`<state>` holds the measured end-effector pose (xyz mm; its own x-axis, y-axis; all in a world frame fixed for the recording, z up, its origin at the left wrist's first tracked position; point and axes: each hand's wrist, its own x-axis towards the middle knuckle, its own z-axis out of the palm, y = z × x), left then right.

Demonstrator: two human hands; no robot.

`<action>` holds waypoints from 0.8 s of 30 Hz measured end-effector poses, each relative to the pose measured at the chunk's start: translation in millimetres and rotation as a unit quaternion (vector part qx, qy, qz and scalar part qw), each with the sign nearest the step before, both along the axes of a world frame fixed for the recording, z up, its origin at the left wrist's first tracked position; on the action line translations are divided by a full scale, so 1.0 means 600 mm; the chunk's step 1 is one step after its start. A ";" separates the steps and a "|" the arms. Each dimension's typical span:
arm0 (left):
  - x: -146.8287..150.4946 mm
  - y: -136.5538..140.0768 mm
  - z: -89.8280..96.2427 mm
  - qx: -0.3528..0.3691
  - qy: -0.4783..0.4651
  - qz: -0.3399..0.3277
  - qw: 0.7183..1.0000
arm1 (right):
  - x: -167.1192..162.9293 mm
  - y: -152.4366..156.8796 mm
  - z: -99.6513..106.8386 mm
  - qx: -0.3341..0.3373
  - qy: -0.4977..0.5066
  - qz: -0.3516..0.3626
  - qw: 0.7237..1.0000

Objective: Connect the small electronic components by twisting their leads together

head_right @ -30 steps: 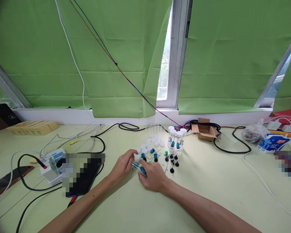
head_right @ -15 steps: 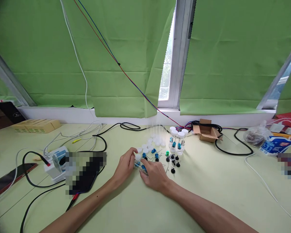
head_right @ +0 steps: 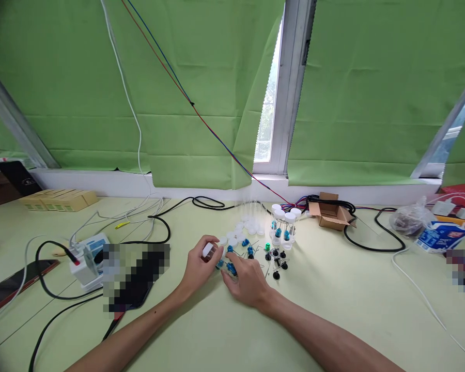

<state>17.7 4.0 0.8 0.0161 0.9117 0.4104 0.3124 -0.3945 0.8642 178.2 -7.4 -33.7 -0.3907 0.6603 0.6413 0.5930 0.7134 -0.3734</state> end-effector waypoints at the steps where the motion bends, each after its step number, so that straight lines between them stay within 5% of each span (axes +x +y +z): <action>1: 0.000 0.000 0.001 -0.008 -0.011 -0.011 1.000 | 0.000 0.000 0.000 -0.001 0.004 0.002 1.000; 16: -0.001 0.001 0.002 -0.050 -0.051 -0.038 0.997 | 0.000 0.001 0.001 0.000 0.026 0.016 1.000; 24: 0.008 -0.023 -0.003 0.086 0.068 -0.041 0.993 | -0.001 -0.002 0.008 0.034 0.075 0.057 0.995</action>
<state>22.3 -10.1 -1.2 0.1527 0.8222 0.5484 0.3819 -0.5609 0.7345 177.4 -8.4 -28.7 -0.3578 0.5694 0.7401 0.4475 0.8002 -0.3993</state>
